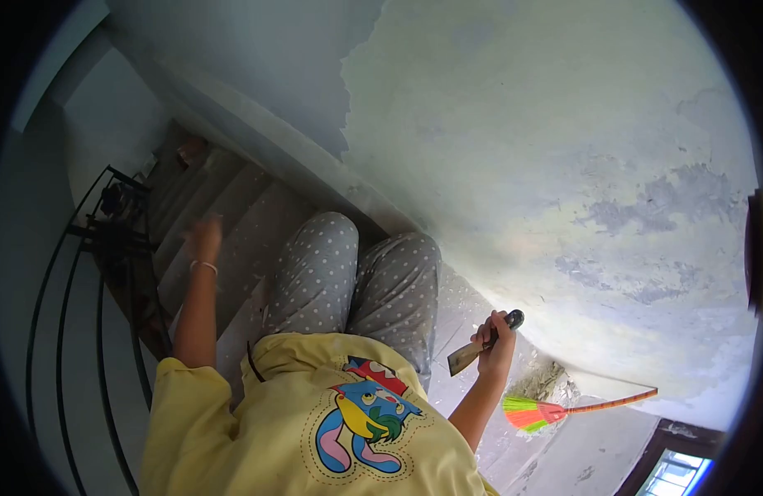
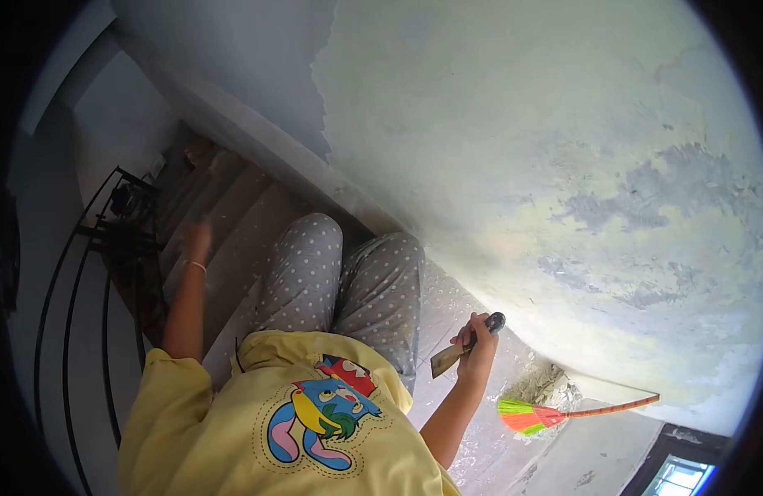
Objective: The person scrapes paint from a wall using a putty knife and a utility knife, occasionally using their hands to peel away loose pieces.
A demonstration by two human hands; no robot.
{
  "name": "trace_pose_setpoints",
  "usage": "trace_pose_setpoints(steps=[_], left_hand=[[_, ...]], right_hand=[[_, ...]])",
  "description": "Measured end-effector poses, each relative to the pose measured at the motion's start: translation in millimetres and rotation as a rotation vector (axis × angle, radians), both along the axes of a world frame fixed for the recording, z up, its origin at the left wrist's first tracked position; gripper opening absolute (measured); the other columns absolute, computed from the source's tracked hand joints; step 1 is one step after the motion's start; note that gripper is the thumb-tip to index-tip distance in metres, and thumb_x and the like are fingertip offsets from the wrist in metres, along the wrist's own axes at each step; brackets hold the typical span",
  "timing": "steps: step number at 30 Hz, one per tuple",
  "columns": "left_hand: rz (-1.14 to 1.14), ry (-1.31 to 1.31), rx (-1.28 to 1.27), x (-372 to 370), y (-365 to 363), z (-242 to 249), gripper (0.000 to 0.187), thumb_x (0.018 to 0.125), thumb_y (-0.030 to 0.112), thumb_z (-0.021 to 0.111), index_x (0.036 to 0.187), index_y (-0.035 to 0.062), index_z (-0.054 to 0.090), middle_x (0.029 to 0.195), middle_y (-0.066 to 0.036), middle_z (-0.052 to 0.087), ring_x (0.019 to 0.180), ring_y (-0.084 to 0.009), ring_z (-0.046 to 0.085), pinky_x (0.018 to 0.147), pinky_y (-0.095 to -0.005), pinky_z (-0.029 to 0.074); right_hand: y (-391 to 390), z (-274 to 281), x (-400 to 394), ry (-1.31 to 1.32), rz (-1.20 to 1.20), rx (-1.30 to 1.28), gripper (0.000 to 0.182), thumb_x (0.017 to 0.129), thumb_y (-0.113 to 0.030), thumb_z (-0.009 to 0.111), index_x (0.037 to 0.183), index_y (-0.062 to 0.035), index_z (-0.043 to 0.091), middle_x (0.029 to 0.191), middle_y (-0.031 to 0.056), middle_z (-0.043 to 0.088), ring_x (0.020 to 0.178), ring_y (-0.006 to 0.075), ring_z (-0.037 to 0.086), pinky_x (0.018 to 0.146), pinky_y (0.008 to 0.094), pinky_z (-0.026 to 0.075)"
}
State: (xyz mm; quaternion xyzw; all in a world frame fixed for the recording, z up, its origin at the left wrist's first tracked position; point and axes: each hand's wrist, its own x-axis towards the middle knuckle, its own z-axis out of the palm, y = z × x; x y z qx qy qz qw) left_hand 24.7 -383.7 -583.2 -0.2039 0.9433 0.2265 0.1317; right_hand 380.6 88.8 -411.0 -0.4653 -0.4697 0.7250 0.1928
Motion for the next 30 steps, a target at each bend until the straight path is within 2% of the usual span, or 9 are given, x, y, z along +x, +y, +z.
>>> trace_pose_setpoints(steps=[2, 3, 5, 10, 13, 17, 22, 26, 30], left_hand=[[0.103, 0.564, 0.156, -34.5, -35.8, -57.3, 0.041, 0.101, 0.024, 0.047, 0.126, -0.0067, 0.057, 0.132, -0.025, 0.058, 0.124, -0.0390, 0.055, 0.100, -0.0517, 0.043], [0.101, 0.562, 0.159, 2.2, -2.2, -2.7, 0.041, 0.101, 0.024, 0.047, 0.126, -0.0067, 0.057, 0.132, -0.025, 0.058, 0.124, -0.0390, 0.055, 0.100, -0.0517, 0.043], [-0.444, 0.635, 0.108, 50.3, 83.8, 83.3, 0.046, 0.100, 0.027, 0.046, 0.139, 0.0024, 0.050, 0.151, -0.017, 0.043, 0.139, -0.0323, 0.041, 0.108, -0.0500, 0.035], [-1.901, 0.309, 0.388, 152.9, 127.7, 98.2, 0.063, 0.087, 0.036, 0.065, 0.143, 0.0111, 0.050, 0.153, -0.009, 0.043, 0.145, -0.0273, 0.034, 0.108, -0.0483, 0.032], [-1.682, 0.386, 0.181, 105.9, 112.4, 103.3, 0.062, 0.088, 0.040, 0.064, 0.142, 0.0125, 0.051, 0.152, -0.008, 0.045, 0.143, -0.0282, 0.036, 0.108, -0.0513, 0.030], [-0.426, -0.022, -0.743, 22.1, 104.7, 75.7, 0.054, 0.092, 0.037, 0.060, 0.137, 0.0083, 0.054, 0.148, -0.013, 0.045, 0.131, -0.0293, 0.047, 0.109, -0.0569, 0.028], [-0.936, 0.577, -0.144, 52.9, 141.5, 137.5, 0.050, 0.092, 0.029, 0.062, 0.135, 0.0065, 0.054, 0.150, -0.014, 0.044, 0.133, -0.0296, 0.047, 0.109, -0.0547, 0.029], [-1.566, 0.398, 0.168, 129.2, 155.6, 120.2, 0.047, 0.089, 0.028, 0.064, 0.133, 0.0155, 0.058, 0.152, -0.006, 0.044, 0.144, -0.0232, 0.036, 0.112, -0.0526, 0.027], [-1.619, 0.284, -0.024, 137.1, 135.7, 100.5, 0.052, 0.087, 0.034, 0.066, 0.137, 0.0192, 0.057, 0.154, -0.004, 0.043, 0.145, -0.0250, 0.034, 0.114, -0.0523, 0.026]], right_hand=[[6.4, -2.0, 2.9, 0.011, -0.032, 0.040, 0.022, 0.089, -0.016, 0.063, 0.073, -0.0121, 0.049, 0.054, 0.0000, 0.041, 0.045, 0.0132, 0.043, 0.050, 0.0315, 0.047], [9.9, -6.6, 3.2, 0.009, -0.035, 0.043, 0.022, 0.089, -0.016, 0.063, 0.073, -0.0121, 0.049, 0.054, 0.0000, 0.041, 0.045, 0.0132, 0.043, 0.050, 0.0315, 0.047], [11.5, -16.8, 3.3, -0.049, -0.006, 0.050, 0.022, 0.089, -0.016, 0.064, 0.074, -0.0120, 0.049, 0.054, -0.0001, 0.042, 0.046, 0.0124, 0.044, 0.049, 0.0305, 0.047], [-4.3, -22.0, -15.6, -0.149, 0.157, 0.076, 0.019, 0.090, -0.018, 0.065, 0.077, -0.0106, 0.052, 0.057, 0.0005, 0.047, 0.047, 0.0126, 0.046, 0.052, 0.0301, 0.051], [-7.8, -14.7, -23.6, -0.229, 0.307, 0.111, 0.015, 0.090, -0.015, 0.065, 0.082, -0.0098, 0.053, 0.059, 0.0002, 0.048, 0.050, 0.0119, 0.048, 0.053, 0.0311, 0.050], [-6.8, -16.1, -17.0, -0.147, 0.174, 0.176, 0.015, 0.090, -0.014, 0.065, 0.083, -0.0099, 0.053, 0.059, -0.0002, 0.047, 0.050, 0.0117, 0.047, 0.053, 0.0315, 0.050], [6.8, -23.5, -0.5, -0.130, 0.027, 0.133, 0.015, 0.089, -0.015, 0.067, 0.082, -0.0101, 0.054, 0.059, -0.0006, 0.046, 0.050, 0.0108, 0.045, 0.052, 0.0299, 0.049], [6.5, -24.6, 9.2, -0.201, 0.028, 0.128, 0.016, 0.088, -0.016, 0.068, 0.081, -0.0096, 0.055, 0.059, -0.0009, 0.047, 0.051, 0.0100, 0.045, 0.052, 0.0288, 0.049], [5.8, -29.3, 11.0, -0.223, 0.050, 0.117, 0.016, 0.088, -0.016, 0.068, 0.080, -0.0096, 0.055, 0.059, -0.0012, 0.047, 0.050, 0.0097, 0.045, 0.052, 0.0286, 0.048]])
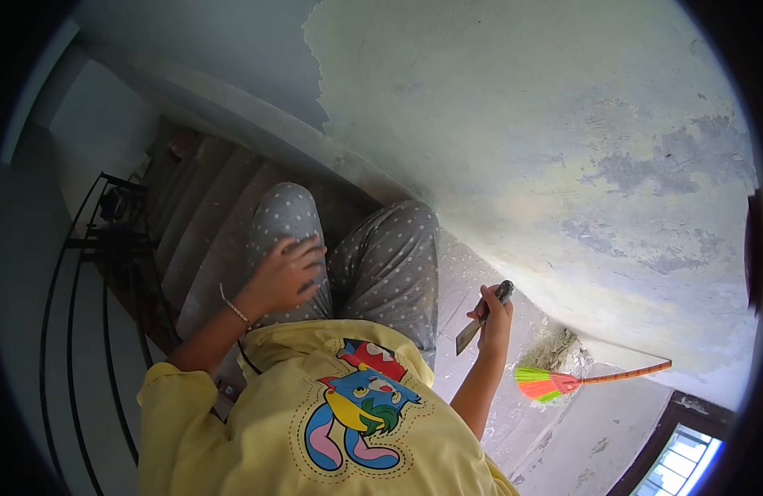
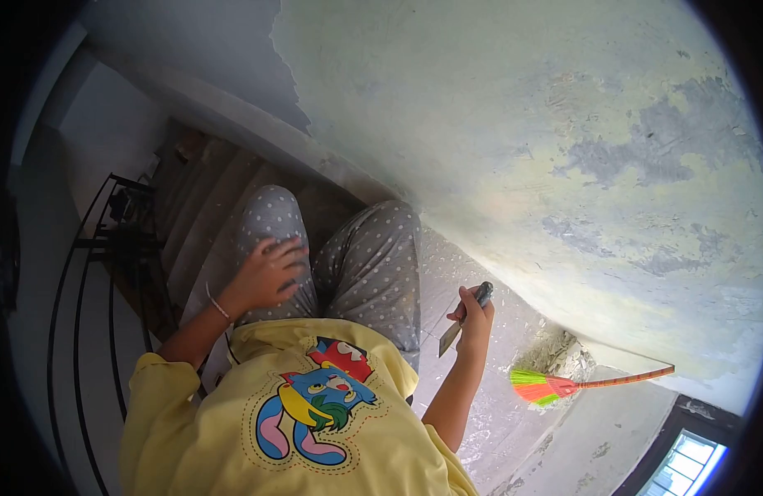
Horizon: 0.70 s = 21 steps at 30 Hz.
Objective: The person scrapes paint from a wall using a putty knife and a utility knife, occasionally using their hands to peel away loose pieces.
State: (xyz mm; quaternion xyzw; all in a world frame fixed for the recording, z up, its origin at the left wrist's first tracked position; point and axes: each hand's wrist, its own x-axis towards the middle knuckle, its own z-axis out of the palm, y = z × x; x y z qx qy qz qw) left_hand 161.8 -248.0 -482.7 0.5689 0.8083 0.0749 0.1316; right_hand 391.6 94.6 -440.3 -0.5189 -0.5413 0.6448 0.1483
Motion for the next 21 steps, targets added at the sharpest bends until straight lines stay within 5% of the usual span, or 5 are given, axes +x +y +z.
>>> trace_pose_setpoints(steps=[1, 5, 8, 12, 21], left_hand=[[0.076, 0.040, 0.067, -16.4, 1.3, 6.2, 0.056, 0.088, 0.036, 0.065, 0.140, 0.0196, 0.054, 0.155, -0.004, 0.042, 0.145, -0.0264, 0.034, 0.114, -0.0528, 0.026], [1.163, 0.615, -0.047, -95.9, -31.3, 16.4, 0.066, 0.092, 0.036, 0.060, 0.149, 0.0109, 0.040, 0.161, -0.012, 0.029, 0.147, -0.0306, 0.028, 0.112, -0.0543, 0.025], [1.293, 0.419, 0.115, -92.3, -36.5, 51.4, 0.066, 0.092, 0.032, 0.061, 0.151, 0.0123, 0.038, 0.160, -0.015, 0.029, 0.147, -0.0310, 0.027, 0.110, -0.0541, 0.024], [0.302, 0.210, 0.226, 1.1, -28.9, 50.7, 0.057, 0.087, 0.030, 0.064, 0.142, 0.0165, 0.051, 0.157, -0.008, 0.038, 0.148, -0.0282, 0.028, 0.110, -0.0538, 0.022], [0.266, 0.156, 0.182, 54.4, -11.0, 30.0, 0.024, 0.082, 0.026, 0.069, 0.104, 0.0175, 0.071, 0.140, 0.002, 0.055, 0.145, -0.0224, 0.033, 0.103, -0.0528, 0.025]], right_hand=[[0.9, 1.0, -2.0, 0.003, 0.002, -0.001, 0.016, 0.088, -0.016, 0.068, 0.080, -0.0096, 0.055, 0.059, -0.0012, 0.047, 0.050, 0.0097, 0.045, 0.052, 0.0286, 0.048], [-1.2, 7.4, -1.1, 0.019, 0.046, 0.034, 0.016, 0.088, -0.016, 0.067, 0.080, -0.0093, 0.055, 0.059, -0.0012, 0.047, 0.050, 0.0096, 0.045, 0.052, 0.0288, 0.049], [1.5, 6.5, -2.3, 0.031, 0.066, 0.047, 0.016, 0.088, -0.015, 0.067, 0.080, -0.0091, 0.055, 0.059, -0.0011, 0.047, 0.050, 0.0097, 0.045, 0.052, 0.0288, 0.049], [0.4, 1.0, -2.7, 0.043, 0.071, 0.045, 0.015, 0.088, -0.015, 0.067, 0.081, -0.0089, 0.055, 0.059, -0.0012, 0.047, 0.050, 0.0095, 0.045, 0.053, 0.0290, 0.049], [10.8, -7.7, 19.4, 0.062, 0.087, 0.034, 0.015, 0.089, -0.016, 0.066, 0.082, -0.0094, 0.055, 0.059, -0.0011, 0.047, 0.050, 0.0098, 0.046, 0.053, 0.0295, 0.050]])
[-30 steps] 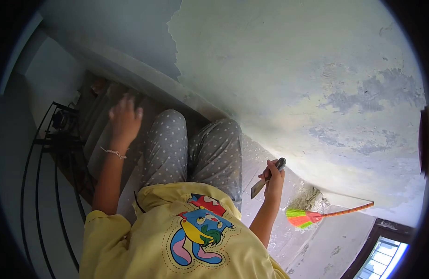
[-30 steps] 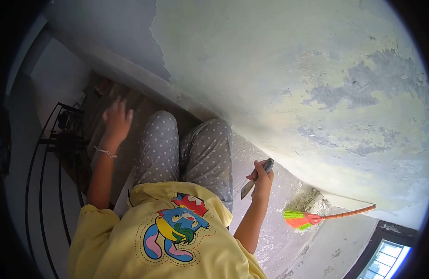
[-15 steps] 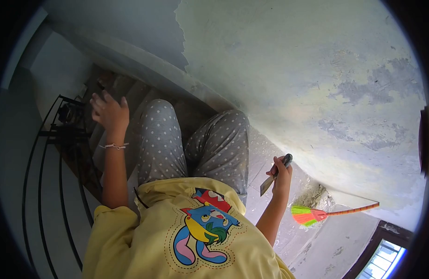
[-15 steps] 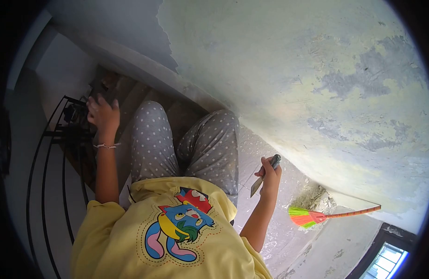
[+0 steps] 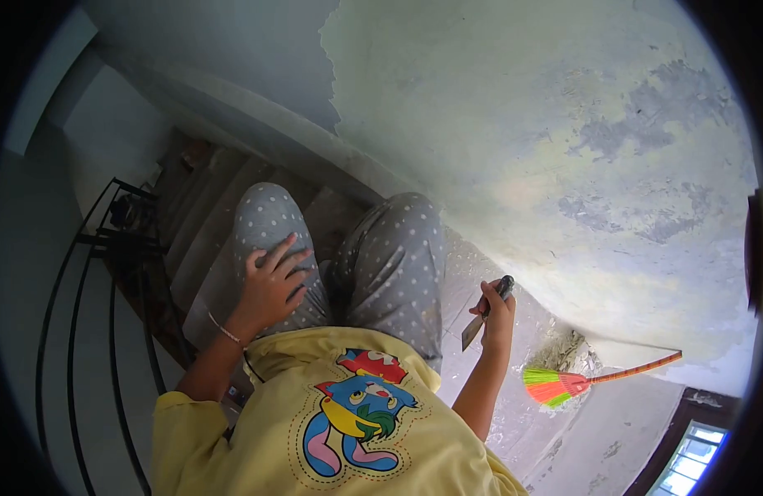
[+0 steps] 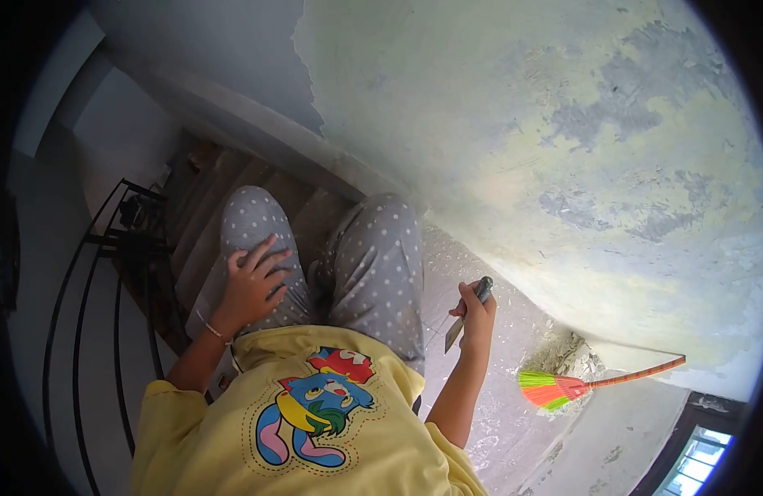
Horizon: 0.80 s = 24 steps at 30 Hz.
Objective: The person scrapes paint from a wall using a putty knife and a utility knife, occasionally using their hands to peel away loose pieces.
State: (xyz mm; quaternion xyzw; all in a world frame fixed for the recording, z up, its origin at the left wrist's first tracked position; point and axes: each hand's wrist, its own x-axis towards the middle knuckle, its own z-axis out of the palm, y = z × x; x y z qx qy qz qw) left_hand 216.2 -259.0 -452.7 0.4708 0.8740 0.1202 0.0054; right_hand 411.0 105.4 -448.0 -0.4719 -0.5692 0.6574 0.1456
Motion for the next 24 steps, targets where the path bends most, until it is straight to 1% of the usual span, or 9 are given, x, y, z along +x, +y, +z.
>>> trace_pose_setpoints(steps=[2, 3, 5, 6, 8, 9, 11, 14, 24], left_hand=[[0.028, -0.010, 0.020, 5.3, -16.4, 9.4, 0.013, 0.082, 0.021, 0.069, 0.094, 0.0151, 0.068, 0.128, 0.003, 0.061, 0.140, -0.0214, 0.040, 0.102, -0.0528, 0.025], [0.034, -0.005, 0.033, 7.4, -20.9, 9.4, 0.013, 0.082, 0.021, 0.069, 0.094, 0.0151, 0.068, 0.128, 0.003, 0.061, 0.140, -0.0214, 0.040, 0.102, -0.0528, 0.025], [0.065, -0.026, 0.074, 17.8, -28.2, 8.7, 0.006, 0.083, 0.018, 0.068, 0.086, 0.0132, 0.065, 0.114, 0.003, 0.065, 0.131, -0.0204, 0.048, 0.101, -0.0518, 0.026], [0.061, -0.020, 0.075, 20.2, -21.0, 14.2, 0.006, 0.083, 0.018, 0.068, 0.086, 0.0132, 0.065, 0.114, 0.003, 0.065, 0.131, -0.0204, 0.048, 0.101, -0.0518, 0.026], [0.013, -0.061, 0.119, 36.9, -11.7, 37.7, 0.006, 0.082, 0.016, 0.069, 0.085, 0.0120, 0.065, 0.108, 0.000, 0.066, 0.117, -0.0208, 0.056, 0.099, -0.0491, 0.030], [0.008, -0.067, 0.117, 39.5, -10.5, 45.0, 0.006, 0.082, 0.016, 0.069, 0.085, 0.0120, 0.065, 0.108, 0.000, 0.066, 0.117, -0.0208, 0.056, 0.099, -0.0491, 0.030], [-0.030, -0.197, 0.244, 37.5, -6.5, 58.2, 0.007, 0.081, 0.012, 0.068, 0.086, 0.0111, 0.065, 0.105, -0.001, 0.066, 0.105, -0.0216, 0.061, 0.096, -0.0456, 0.034], [-0.019, -0.099, 0.293, 34.6, -7.4, 78.9, 0.008, 0.080, 0.010, 0.067, 0.088, 0.0103, 0.065, 0.104, -0.001, 0.066, 0.097, -0.0220, 0.062, 0.093, -0.0444, 0.038], [-0.081, -0.083, 0.351, 58.1, -13.6, 84.2, 0.012, 0.080, 0.006, 0.067, 0.090, 0.0102, 0.066, 0.105, -0.001, 0.066, 0.098, -0.0221, 0.063, 0.094, -0.0454, 0.039]], right_hand=[[-10.0, 1.3, 8.8, -0.005, -0.013, 0.040, 0.017, 0.088, -0.016, 0.068, 0.079, -0.0086, 0.055, 0.060, -0.0012, 0.047, 0.051, 0.0095, 0.046, 0.053, 0.0294, 0.050], [-17.2, 2.7, 12.1, -0.012, -0.042, 0.058, 0.017, 0.088, -0.016, 0.068, 0.078, -0.0089, 0.055, 0.060, -0.0012, 0.047, 0.051, 0.0096, 0.046, 0.053, 0.0290, 0.049], [-26.4, -3.2, 26.9, -0.035, -0.051, 0.075, 0.018, 0.087, -0.016, 0.068, 0.078, -0.0090, 0.055, 0.060, -0.0012, 0.047, 0.051, 0.0096, 0.046, 0.053, 0.0289, 0.049], [-22.9, -8.8, 30.1, -0.045, -0.065, 0.092, 0.018, 0.087, -0.016, 0.068, 0.078, -0.0091, 0.055, 0.060, -0.0012, 0.047, 0.050, 0.0097, 0.045, 0.052, 0.0288, 0.049], [-27.3, -15.5, 49.8, -0.039, -0.081, 0.094, 0.018, 0.087, -0.016, 0.069, 0.078, -0.0093, 0.055, 0.059, -0.0014, 0.046, 0.050, 0.0096, 0.045, 0.052, 0.0288, 0.049], [-28.4, -15.9, 55.9, -0.030, -0.114, 0.086, 0.018, 0.087, -0.016, 0.069, 0.079, -0.0093, 0.054, 0.059, -0.0014, 0.046, 0.050, 0.0095, 0.045, 0.052, 0.0289, 0.049], [-27.3, -22.9, 66.0, -0.031, -0.168, 0.056, 0.018, 0.087, -0.017, 0.069, 0.080, -0.0096, 0.054, 0.058, -0.0017, 0.046, 0.050, 0.0094, 0.045, 0.052, 0.0286, 0.049], [-32.8, -30.1, 74.2, -0.098, -0.116, 0.042, 0.017, 0.086, -0.017, 0.069, 0.081, -0.0100, 0.055, 0.059, -0.0019, 0.046, 0.050, 0.0092, 0.045, 0.051, 0.0286, 0.048], [-40.0, -3.1, 75.7, -0.088, -0.076, 0.147, 0.019, 0.085, -0.016, 0.072, 0.087, -0.0110, 0.054, 0.064, -0.0027, 0.048, 0.054, 0.0090, 0.048, 0.052, 0.0269, 0.044]])
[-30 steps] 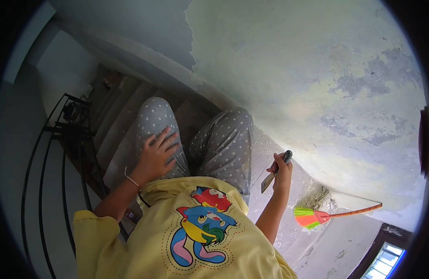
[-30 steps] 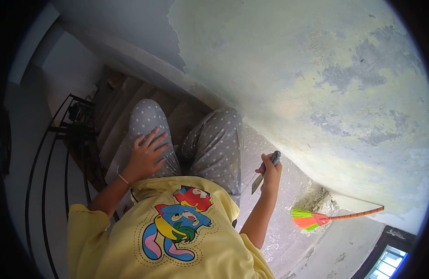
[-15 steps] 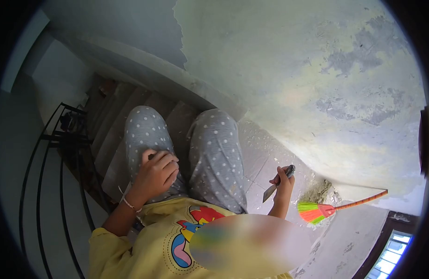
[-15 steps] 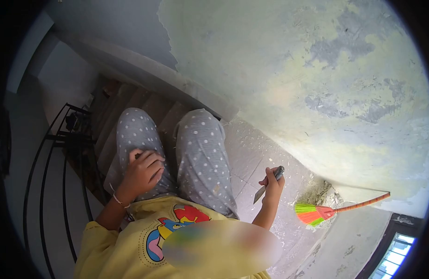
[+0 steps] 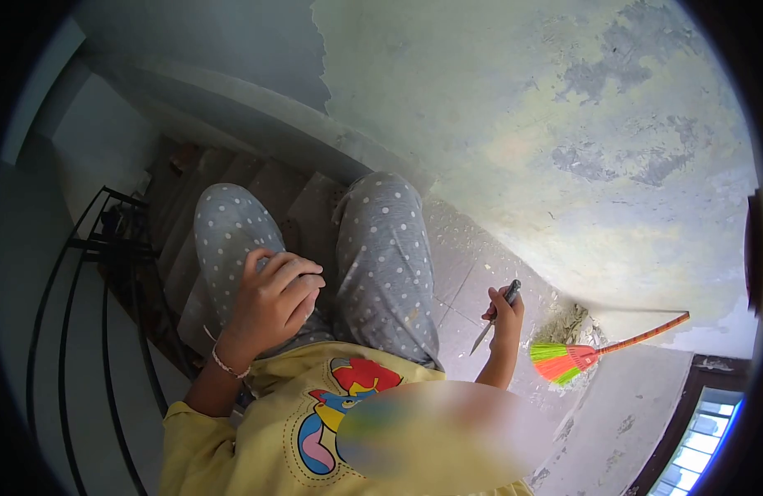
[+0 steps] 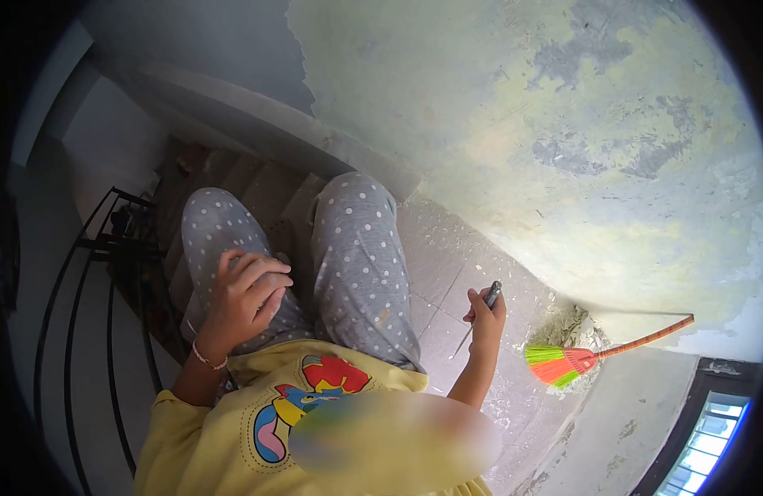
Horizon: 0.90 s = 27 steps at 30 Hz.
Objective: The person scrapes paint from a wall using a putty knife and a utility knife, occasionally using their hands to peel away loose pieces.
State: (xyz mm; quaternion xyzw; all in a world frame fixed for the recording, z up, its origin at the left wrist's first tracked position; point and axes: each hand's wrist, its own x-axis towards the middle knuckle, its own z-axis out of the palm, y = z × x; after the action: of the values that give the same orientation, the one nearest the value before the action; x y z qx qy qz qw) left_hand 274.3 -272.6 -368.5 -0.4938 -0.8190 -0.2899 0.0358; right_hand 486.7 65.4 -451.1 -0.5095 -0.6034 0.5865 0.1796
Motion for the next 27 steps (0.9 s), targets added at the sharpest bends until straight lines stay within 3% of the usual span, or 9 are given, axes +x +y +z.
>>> trace_pose_setpoints(steps=[9, 12, 14, 15, 17, 20, 24, 25, 27], left_hand=[[0.074, 0.041, 0.038, 13.5, -13.2, 12.4, 0.013, 0.079, 0.005, 0.066, 0.092, 0.0097, 0.067, 0.105, -0.003, 0.066, 0.096, -0.0228, 0.062, 0.093, -0.0447, 0.039], [0.049, -0.106, 0.016, 22.8, -10.8, 10.6, 0.013, 0.082, 0.010, 0.068, 0.095, 0.0084, 0.066, 0.103, -0.006, 0.065, 0.098, -0.0256, 0.062, 0.089, -0.0424, 0.043], [-0.169, -0.615, -0.228, 29.6, -14.3, -3.5, 0.028, 0.088, 0.028, 0.068, 0.106, 0.0065, 0.064, 0.103, -0.010, 0.064, 0.101, -0.0308, 0.063, 0.086, -0.0435, 0.047], [-0.168, -0.616, -0.230, 39.8, -15.9, -15.2, 0.028, 0.088, 0.028, 0.068, 0.106, 0.0065, 0.064, 0.103, -0.010, 0.064, 0.101, -0.0308, 0.063, 0.086, -0.0435, 0.047], [-0.261, -0.562, -0.611, 57.6, -17.1, -45.3, 0.049, 0.090, 0.047, 0.065, 0.116, 0.0057, 0.061, 0.099, -0.013, 0.063, 0.102, -0.0351, 0.063, 0.087, -0.0448, 0.049], [-0.295, -0.686, -0.594, 54.2, -1.9, -62.5, 0.060, 0.089, 0.056, 0.061, 0.122, 0.0056, 0.057, 0.102, -0.016, 0.066, 0.099, -0.0376, 0.064, 0.090, -0.0462, 0.049], [-0.277, -0.705, -0.677, 31.0, 23.8, -56.9, 0.051, 0.088, 0.051, 0.065, 0.111, 0.0051, 0.063, 0.096, -0.015, 0.070, 0.091, -0.0362, 0.067, 0.083, -0.0432, 0.052], [-0.325, -0.760, -0.595, 18.1, 30.8, -54.6, 0.043, 0.089, 0.045, 0.066, 0.104, 0.0048, 0.064, 0.093, -0.015, 0.071, 0.087, -0.0347, 0.068, 0.078, -0.0417, 0.052], [-0.391, -0.802, -0.517, -2.8, 49.0, -42.4, 0.035, 0.089, 0.039, 0.067, 0.097, 0.0046, 0.066, 0.089, -0.014, 0.072, 0.083, -0.0332, 0.069, 0.074, -0.0403, 0.053]], right_hand=[[-9.1, 2.2, 6.8, -0.006, -0.051, -0.096, 0.021, 0.084, -0.014, 0.071, 0.087, -0.0105, 0.051, 0.065, 0.0001, 0.052, 0.053, 0.0116, 0.049, 0.051, 0.0270, 0.042], [-4.8, 2.9, 6.8, 0.011, 0.027, -0.098, 0.019, 0.085, -0.014, 0.070, 0.087, -0.0099, 0.052, 0.066, 0.0003, 0.052, 0.055, 0.0117, 0.051, 0.052, 0.0269, 0.042], [-5.4, 9.9, 3.2, 0.002, 0.065, -0.075, 0.017, 0.085, -0.014, 0.070, 0.087, -0.0096, 0.053, 0.066, 0.0002, 0.053, 0.056, 0.0114, 0.051, 0.052, 0.0268, 0.042], [-3.9, 13.1, 1.5, -0.009, 0.107, -0.059, 0.016, 0.086, -0.013, 0.069, 0.086, -0.0093, 0.054, 0.067, 0.0002, 0.053, 0.057, 0.0112, 0.052, 0.053, 0.0267, 0.042], [-2.0, 13.6, -2.6, -0.024, 0.125, -0.059, 0.016, 0.087, -0.013, 0.069, 0.086, -0.0090, 0.054, 0.067, 0.0002, 0.053, 0.058, 0.0106, 0.052, 0.053, 0.0265, 0.043], [-0.8, 11.1, -10.2, -0.036, 0.173, -0.051, 0.015, 0.087, -0.013, 0.069, 0.086, -0.0086, 0.054, 0.068, 0.0002, 0.053, 0.060, 0.0098, 0.052, 0.054, 0.0263, 0.043], [-1.0, 9.3, -14.1, -0.089, 0.226, -0.008, 0.018, 0.087, -0.014, 0.070, 0.084, -0.0071, 0.054, 0.069, 0.0007, 0.054, 0.062, 0.0096, 0.053, 0.055, 0.0263, 0.043], [0.4, 5.0, -13.1, -0.094, 0.259, 0.006, 0.020, 0.089, -0.013, 0.069, 0.095, -0.0053, 0.052, 0.069, 0.0028, 0.054, 0.058, 0.0104, 0.053, 0.051, 0.0266, 0.044], [2.8, 12.9, -12.9, -0.077, 0.160, 0.022, 0.023, 0.090, -0.013, 0.068, 0.101, -0.0048, 0.049, 0.069, 0.0043, 0.055, 0.055, 0.0114, 0.054, 0.049, 0.0270, 0.045]])
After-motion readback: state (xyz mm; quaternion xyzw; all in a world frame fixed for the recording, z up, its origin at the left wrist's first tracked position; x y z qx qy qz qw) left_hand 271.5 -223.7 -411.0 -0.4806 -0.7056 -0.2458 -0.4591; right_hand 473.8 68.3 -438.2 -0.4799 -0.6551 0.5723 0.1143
